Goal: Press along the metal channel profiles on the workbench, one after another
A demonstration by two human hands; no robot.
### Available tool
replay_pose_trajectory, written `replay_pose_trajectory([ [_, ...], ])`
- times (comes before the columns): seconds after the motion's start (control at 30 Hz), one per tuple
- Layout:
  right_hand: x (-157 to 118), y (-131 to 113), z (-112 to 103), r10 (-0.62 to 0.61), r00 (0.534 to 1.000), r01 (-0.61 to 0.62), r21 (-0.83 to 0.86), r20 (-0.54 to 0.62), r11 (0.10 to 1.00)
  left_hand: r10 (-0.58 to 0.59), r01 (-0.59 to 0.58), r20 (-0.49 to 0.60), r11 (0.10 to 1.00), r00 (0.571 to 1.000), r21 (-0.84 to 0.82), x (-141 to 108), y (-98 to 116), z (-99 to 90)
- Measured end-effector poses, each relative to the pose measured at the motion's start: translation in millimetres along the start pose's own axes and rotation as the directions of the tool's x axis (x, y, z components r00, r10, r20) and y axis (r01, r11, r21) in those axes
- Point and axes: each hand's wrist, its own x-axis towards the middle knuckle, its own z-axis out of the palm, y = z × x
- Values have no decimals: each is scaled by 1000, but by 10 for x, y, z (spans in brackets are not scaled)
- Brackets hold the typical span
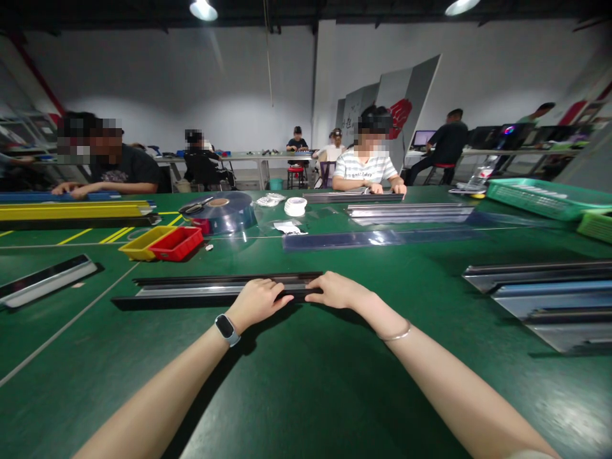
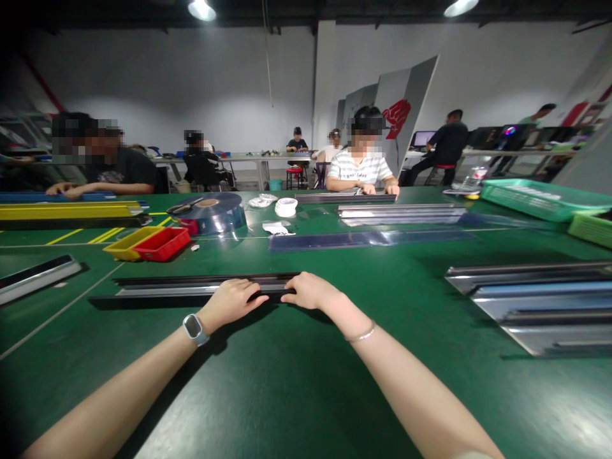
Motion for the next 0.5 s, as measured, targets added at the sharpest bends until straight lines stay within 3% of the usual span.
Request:
replay_pose_trajectory([
  [0.1, 12, -28, 20, -3, 999, 5, -29, 40, 1000, 2, -2, 24, 1000, 1000, -12, 13, -5, 14],
  [0.27, 39, -187, 111, 19, 999, -24, -195, -27, 980, 4, -4, 26, 1000, 1000, -19, 64, 30, 62],
  [0.5, 69, -382, 297, 40, 992, -61, -183, -120, 981, 50, -50, 5, 999, 999, -9, 177, 183, 127],
])
